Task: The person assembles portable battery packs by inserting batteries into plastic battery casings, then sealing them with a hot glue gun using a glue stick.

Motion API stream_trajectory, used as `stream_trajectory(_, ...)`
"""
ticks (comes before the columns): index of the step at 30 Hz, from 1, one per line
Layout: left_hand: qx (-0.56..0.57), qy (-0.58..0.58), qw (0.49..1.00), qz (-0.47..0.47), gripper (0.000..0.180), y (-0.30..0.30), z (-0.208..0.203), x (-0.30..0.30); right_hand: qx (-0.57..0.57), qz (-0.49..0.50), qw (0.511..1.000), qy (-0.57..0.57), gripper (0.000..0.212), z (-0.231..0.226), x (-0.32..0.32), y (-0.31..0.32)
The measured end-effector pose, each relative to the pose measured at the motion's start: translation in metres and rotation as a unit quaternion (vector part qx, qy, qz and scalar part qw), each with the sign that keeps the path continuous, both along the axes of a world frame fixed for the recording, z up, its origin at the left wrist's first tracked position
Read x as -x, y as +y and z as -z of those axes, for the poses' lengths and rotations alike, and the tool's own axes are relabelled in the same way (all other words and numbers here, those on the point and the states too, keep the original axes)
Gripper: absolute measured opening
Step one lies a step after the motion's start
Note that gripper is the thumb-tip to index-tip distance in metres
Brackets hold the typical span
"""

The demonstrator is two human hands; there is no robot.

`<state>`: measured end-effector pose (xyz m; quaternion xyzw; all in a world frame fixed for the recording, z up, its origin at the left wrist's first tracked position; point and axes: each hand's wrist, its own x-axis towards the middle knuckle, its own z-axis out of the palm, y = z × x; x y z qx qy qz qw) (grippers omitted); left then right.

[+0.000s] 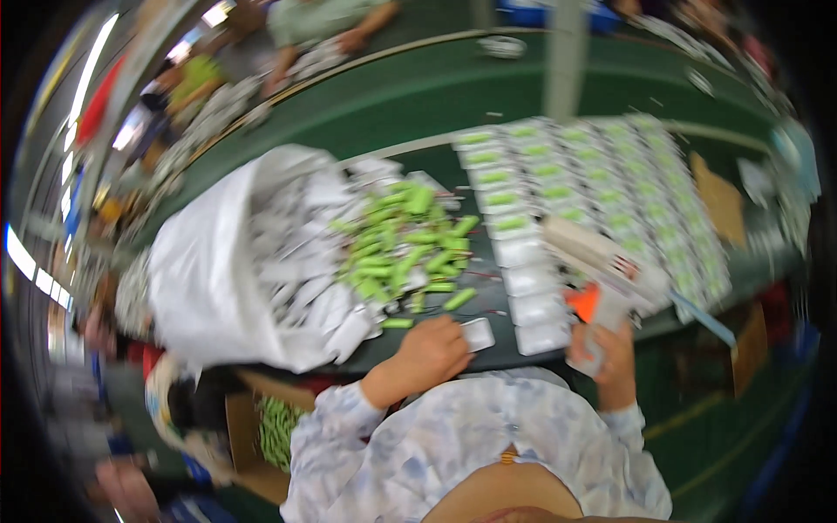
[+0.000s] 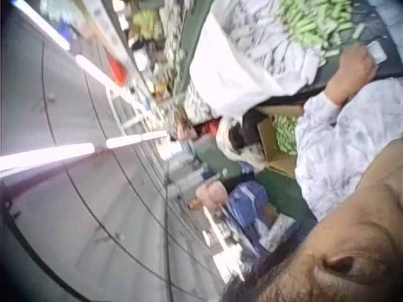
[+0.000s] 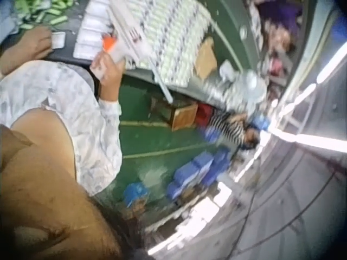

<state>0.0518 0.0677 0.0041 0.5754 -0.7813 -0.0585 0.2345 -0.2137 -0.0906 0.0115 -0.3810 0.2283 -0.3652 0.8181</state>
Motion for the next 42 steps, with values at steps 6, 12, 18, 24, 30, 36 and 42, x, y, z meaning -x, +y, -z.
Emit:
stream_trajectory(6, 0.025, -0.02, 0.994, -0.1, 0.021, 0.015, 0.002, -0.005, -0.007, -0.038, 0.999, 0.007, 0.076, -0.003, -0.002, -0.001)
stream_trajectory(12, -0.016, -0.051, 0.992, -0.118, 0.023, 0.009, -0.016, -0.016, 0.011, -0.036, 0.999, -0.01, 0.07, -0.005, -0.011, -0.006)
stream_trajectory(18, 0.071, 0.059, 0.987, -0.133, 0.02, -0.005, -0.035, -0.028, 0.022, -0.013, 1.0, 0.007, 0.073, -0.004, -0.014, -0.011)
stream_trajectory(24, 0.131, -0.109, 0.963, -0.21, 0.012, -0.032, -0.017, -0.061, 0.063, -0.088, 0.994, 0.02, 0.076, 0.043, 0.026, -0.026)
stream_trajectory(30, 0.018, -0.213, 0.945, -0.247, 0.016, -0.063, -0.028, -0.042, 0.063, -0.05, 0.996, 0.039, 0.076, 0.013, 0.009, -0.02)
stream_trajectory(36, 0.063, 0.09, 0.92, -0.376, 0.016, -0.026, -0.086, -0.081, 0.079, -0.029, 0.996, 0.041, 0.072, 0.003, -0.002, -0.013)
stream_trajectory(42, 0.209, 0.552, 0.755, -0.285, 0.014, -0.033, -0.078, -0.102, 0.092, -0.068, 0.992, 0.044, 0.067, 0.017, 0.014, -0.029)
